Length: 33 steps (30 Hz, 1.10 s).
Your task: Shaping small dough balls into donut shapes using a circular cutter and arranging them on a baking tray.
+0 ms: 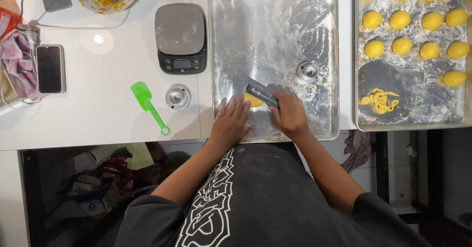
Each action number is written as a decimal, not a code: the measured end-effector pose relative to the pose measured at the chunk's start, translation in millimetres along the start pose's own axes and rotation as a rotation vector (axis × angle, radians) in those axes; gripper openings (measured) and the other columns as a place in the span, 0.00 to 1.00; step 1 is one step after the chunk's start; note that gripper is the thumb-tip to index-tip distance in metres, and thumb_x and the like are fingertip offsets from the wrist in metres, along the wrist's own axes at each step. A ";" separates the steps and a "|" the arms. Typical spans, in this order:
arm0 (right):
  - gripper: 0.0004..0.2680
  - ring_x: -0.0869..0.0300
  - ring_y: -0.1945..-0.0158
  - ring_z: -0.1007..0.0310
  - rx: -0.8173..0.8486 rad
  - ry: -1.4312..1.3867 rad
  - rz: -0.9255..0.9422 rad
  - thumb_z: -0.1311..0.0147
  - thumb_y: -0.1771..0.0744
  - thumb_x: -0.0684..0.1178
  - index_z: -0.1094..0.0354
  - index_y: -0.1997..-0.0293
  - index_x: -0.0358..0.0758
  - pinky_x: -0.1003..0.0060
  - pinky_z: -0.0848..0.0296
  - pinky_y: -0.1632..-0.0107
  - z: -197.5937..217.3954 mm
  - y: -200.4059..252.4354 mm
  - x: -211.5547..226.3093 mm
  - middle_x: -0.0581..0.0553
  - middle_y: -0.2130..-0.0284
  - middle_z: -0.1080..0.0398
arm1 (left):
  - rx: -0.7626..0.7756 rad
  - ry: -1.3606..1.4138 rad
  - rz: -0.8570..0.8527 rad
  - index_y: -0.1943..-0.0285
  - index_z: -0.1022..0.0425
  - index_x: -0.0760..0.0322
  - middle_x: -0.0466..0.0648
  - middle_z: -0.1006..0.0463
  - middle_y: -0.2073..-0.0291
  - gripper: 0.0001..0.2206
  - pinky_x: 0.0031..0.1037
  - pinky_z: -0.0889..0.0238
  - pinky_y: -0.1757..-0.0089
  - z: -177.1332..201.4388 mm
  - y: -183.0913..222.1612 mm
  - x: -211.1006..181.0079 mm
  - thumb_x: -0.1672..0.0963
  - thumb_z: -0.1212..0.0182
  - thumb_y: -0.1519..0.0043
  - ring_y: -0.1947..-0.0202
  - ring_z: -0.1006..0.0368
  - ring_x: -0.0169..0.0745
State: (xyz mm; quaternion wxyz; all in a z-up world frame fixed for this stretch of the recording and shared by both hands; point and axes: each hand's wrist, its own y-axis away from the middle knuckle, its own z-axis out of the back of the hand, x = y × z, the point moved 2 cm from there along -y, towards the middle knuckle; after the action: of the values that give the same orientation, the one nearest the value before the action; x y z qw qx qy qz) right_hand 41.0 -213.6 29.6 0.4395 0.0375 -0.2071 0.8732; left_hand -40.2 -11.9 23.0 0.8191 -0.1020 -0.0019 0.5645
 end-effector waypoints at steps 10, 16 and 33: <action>0.17 0.57 0.69 0.31 -0.395 0.083 0.224 0.60 0.27 0.60 0.23 0.50 0.41 0.66 0.30 0.66 24.7 -11.2 14.3 0.46 0.67 0.33 | -0.540 -0.078 -0.059 0.40 0.22 0.54 0.49 0.21 0.44 0.14 0.35 0.29 0.52 20.1 -24.7 12.0 0.57 0.37 0.35 0.46 0.23 0.48; 0.13 0.52 0.67 0.30 -0.229 -0.124 0.200 0.48 0.30 0.57 0.25 0.49 0.38 0.61 0.28 0.66 -2.7 -6.9 -16.4 0.44 0.68 0.35 | -0.573 -0.040 -0.063 0.44 0.20 0.56 0.46 0.19 0.48 0.10 0.32 0.28 0.54 -7.1 -37.9 29.5 0.58 0.39 0.34 0.50 0.21 0.41; 0.18 0.40 0.37 0.32 -0.094 0.040 0.030 0.61 0.26 0.51 0.38 0.31 0.30 0.47 0.36 0.36 1.6 -8.2 -2.9 0.30 0.39 0.34 | -0.016 0.215 0.109 0.30 0.30 0.62 0.53 0.28 0.34 0.17 0.43 0.48 0.37 -33.1 -59.1 44.5 0.56 0.53 0.27 0.31 0.36 0.48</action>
State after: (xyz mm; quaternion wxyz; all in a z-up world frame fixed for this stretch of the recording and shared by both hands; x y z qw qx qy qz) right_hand 49.1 -212.1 33.1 0.4317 -0.0038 -0.2396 0.8696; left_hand 34.5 3.5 -4.3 0.7818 -0.1685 0.0867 0.5941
